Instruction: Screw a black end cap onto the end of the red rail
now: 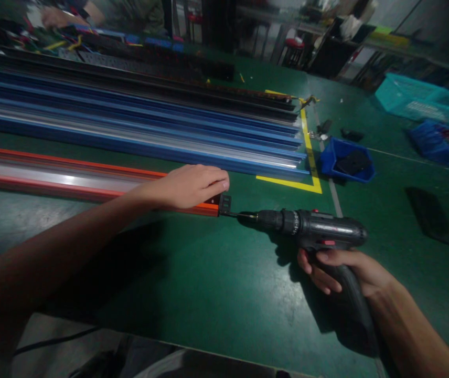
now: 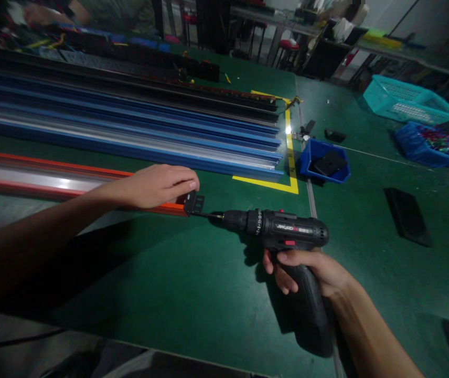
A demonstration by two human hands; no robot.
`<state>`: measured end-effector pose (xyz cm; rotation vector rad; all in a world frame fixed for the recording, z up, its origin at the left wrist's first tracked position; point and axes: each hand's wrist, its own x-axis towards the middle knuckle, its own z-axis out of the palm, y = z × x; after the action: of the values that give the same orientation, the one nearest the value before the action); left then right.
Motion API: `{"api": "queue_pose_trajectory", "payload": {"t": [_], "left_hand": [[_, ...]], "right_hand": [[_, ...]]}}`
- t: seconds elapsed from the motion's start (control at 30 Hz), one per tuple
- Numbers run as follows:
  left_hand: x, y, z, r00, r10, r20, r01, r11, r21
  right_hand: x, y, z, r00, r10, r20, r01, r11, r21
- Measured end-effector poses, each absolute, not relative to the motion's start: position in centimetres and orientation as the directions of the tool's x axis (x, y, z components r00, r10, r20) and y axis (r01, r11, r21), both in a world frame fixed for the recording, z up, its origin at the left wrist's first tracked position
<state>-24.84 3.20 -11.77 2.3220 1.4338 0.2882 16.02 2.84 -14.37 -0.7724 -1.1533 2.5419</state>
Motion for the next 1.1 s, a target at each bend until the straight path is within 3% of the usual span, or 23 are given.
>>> {"api": "queue_pose_trajectory", "payload": {"t": [1.1], "left_hand": [[-24.89,3.14,-11.88,0.465,0.885,-0.018,0.797,-0.41,0.443]], "right_hand": [[15.97,2.72,-14.45,-0.817,0.432,-0.382,0.008,-0.655,-0.756]]}}
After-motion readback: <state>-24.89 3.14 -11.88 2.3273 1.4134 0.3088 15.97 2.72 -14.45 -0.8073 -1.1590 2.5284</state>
